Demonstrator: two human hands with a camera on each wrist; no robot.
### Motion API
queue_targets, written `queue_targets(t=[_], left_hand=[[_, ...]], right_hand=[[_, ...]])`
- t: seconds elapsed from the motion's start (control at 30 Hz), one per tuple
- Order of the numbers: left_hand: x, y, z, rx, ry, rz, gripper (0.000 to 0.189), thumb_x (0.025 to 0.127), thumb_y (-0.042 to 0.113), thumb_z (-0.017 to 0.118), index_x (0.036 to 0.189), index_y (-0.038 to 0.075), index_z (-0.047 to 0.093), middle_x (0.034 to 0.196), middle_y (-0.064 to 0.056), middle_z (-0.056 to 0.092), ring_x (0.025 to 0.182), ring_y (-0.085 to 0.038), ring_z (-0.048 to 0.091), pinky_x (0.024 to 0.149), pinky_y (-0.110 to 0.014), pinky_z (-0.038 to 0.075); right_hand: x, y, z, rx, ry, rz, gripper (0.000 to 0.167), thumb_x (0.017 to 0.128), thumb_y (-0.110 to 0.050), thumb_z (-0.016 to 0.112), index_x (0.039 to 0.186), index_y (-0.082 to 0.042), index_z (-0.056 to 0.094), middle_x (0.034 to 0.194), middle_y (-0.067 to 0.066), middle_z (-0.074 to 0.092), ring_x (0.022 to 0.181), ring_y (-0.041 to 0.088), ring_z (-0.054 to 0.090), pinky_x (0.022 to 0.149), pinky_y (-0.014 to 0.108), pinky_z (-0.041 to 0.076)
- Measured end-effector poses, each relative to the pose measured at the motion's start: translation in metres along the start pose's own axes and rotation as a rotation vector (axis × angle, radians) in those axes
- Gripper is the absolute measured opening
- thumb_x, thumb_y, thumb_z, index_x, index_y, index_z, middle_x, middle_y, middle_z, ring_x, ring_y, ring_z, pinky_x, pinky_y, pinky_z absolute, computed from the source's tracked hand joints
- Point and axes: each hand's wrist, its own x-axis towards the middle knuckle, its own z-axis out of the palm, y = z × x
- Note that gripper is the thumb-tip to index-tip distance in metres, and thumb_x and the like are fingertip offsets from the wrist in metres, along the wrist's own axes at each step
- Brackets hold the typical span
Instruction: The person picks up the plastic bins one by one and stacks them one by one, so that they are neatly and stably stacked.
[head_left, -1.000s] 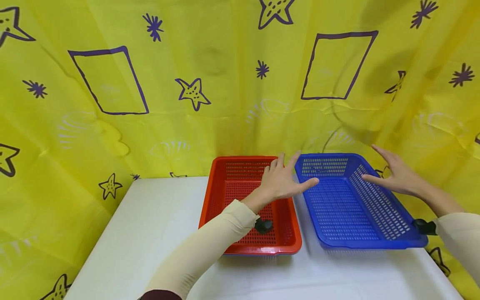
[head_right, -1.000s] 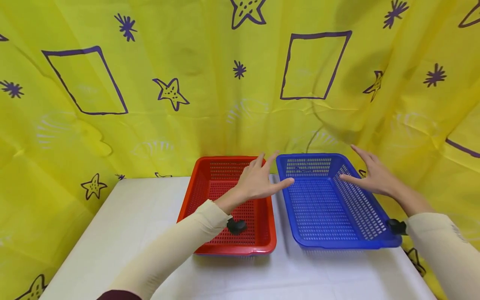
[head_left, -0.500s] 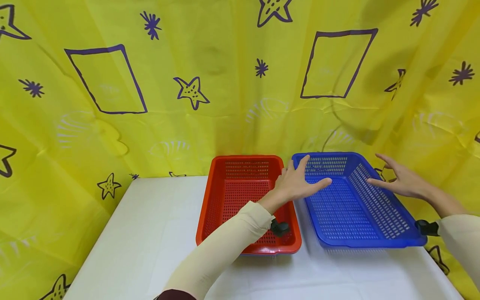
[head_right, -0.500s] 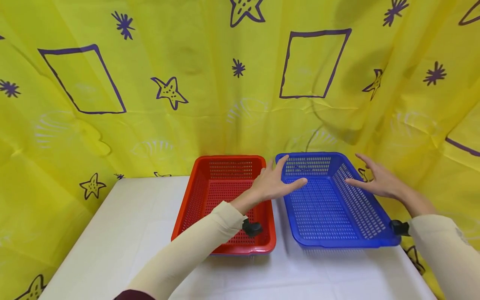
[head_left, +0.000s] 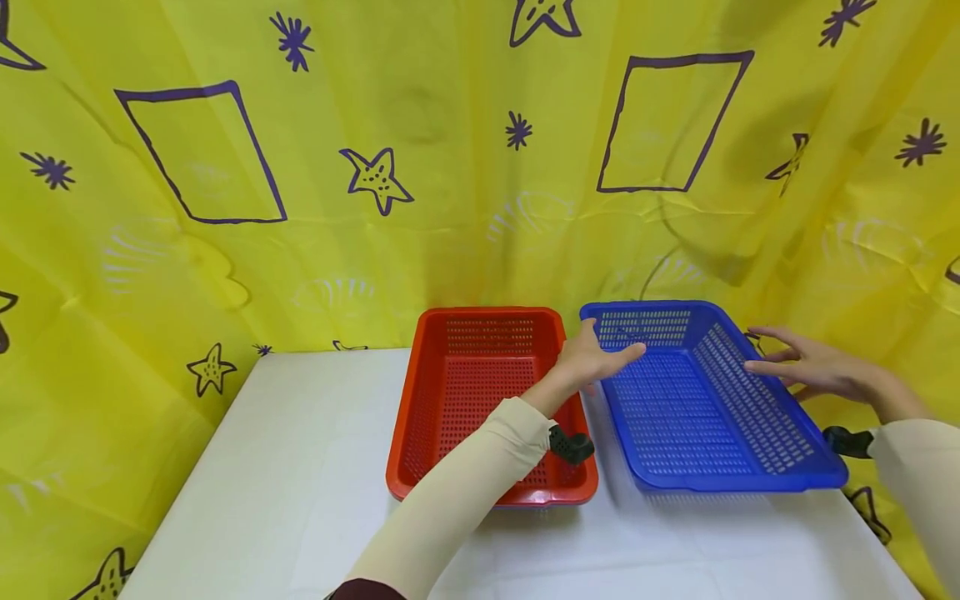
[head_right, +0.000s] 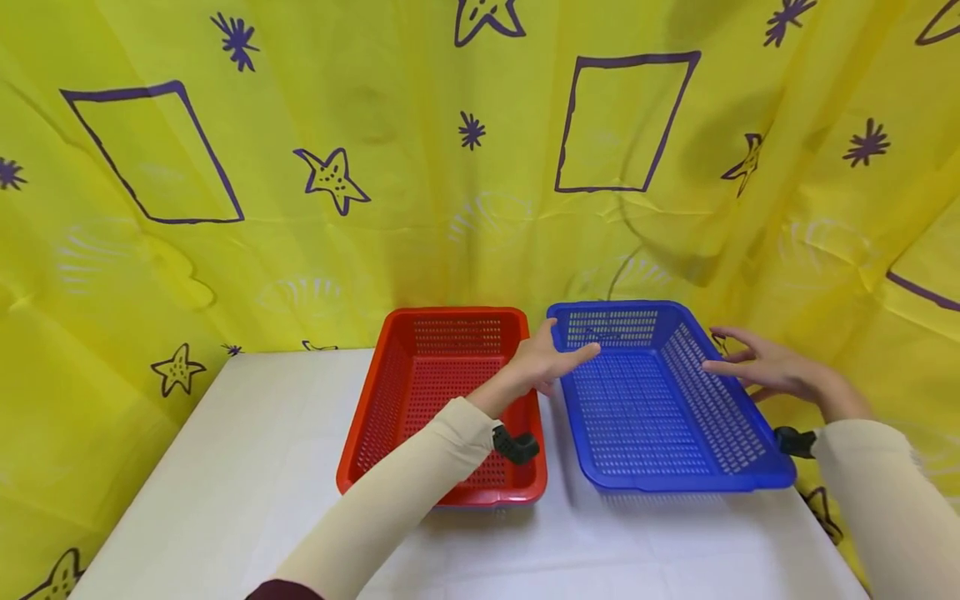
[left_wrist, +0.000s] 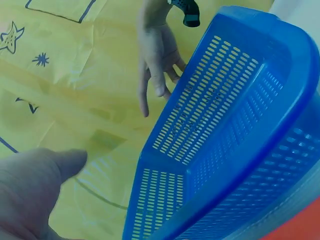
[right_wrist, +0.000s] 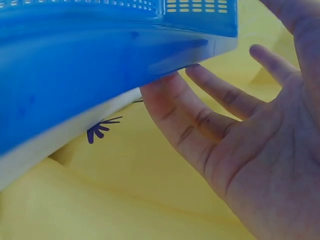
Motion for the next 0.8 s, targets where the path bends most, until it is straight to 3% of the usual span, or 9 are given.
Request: queue_targets(t=[0.1,0.2,0.33,0.47,0.7,0.8], left_hand=[[0.004,0.001,0.001,-0.032,-0.004,-0.056,0.093,0.088,0.05,0.078,0.162,0.023,0.03,0.157,-0.014,0.043,0.08,-0.031,0.071,0.057,-0.041,0.062],[0.008,-0.002,0.002,-0.057,-0.029,-0.09,0.09,0.09,0.043,0.079,0.162,0.023,0.029,0.159,-0.014,0.04,0.074,-0.031,0.072,0.057,-0.043,0.062],[0.01,-0.007,0.004,-0.107,-0.059,-0.105,0.087,0.091,0.031,0.08,0.161,0.022,0.03,0.156,-0.015,0.042,0.082,-0.033,0.073,0.061,-0.048,0.063],[0.011,-0.01,0.008,-0.169,-0.057,-0.113,0.083,0.09,0.016,0.082,0.158,0.021,0.035,0.151,-0.018,0.044,0.079,-0.038,0.073,0.065,-0.053,0.062],[0.015,-0.012,0.014,-0.147,-0.035,-0.119,0.077,0.083,-0.006,0.081,0.15,0.01,0.049,0.137,-0.025,0.053,0.07,-0.038,0.073,0.063,-0.048,0.062],[0.017,-0.014,0.017,-0.144,-0.03,-0.108,0.077,0.081,-0.012,0.08,0.149,0.009,0.052,0.137,-0.027,0.053,0.067,-0.038,0.073,0.058,-0.046,0.062]], right_hand=[[0.005,0.001,0.0,0.016,-0.005,-0.011,0.08,0.109,-0.033,0.051,0.162,0.001,0.002,0.148,0.051,0.022,0.121,0.064,0.049,0.089,0.06,0.056],[0.01,0.001,0.0,0.043,-0.005,-0.019,0.076,0.109,-0.031,0.052,0.161,0.004,0.008,0.148,0.049,0.025,0.12,0.057,0.054,0.09,0.058,0.057],[0.011,0.0,-0.002,0.081,-0.002,-0.018,0.074,0.108,-0.028,0.055,0.16,0.005,0.014,0.146,0.047,0.033,0.115,0.045,0.061,0.089,0.053,0.059],[0.01,0.002,-0.003,0.123,0.004,-0.011,0.07,0.107,-0.024,0.057,0.158,0.006,0.02,0.14,0.041,0.044,0.11,0.039,0.064,0.086,0.047,0.06],[0.008,0.011,-0.003,0.179,0.006,-0.018,0.058,0.106,-0.019,0.057,0.157,-0.008,0.032,0.138,0.038,0.044,0.106,0.033,0.065,0.084,0.042,0.061],[0.007,0.013,-0.003,0.181,0.014,-0.014,0.059,0.106,-0.017,0.058,0.157,-0.006,0.031,0.139,0.038,0.043,0.106,0.033,0.066,0.084,0.042,0.061]])
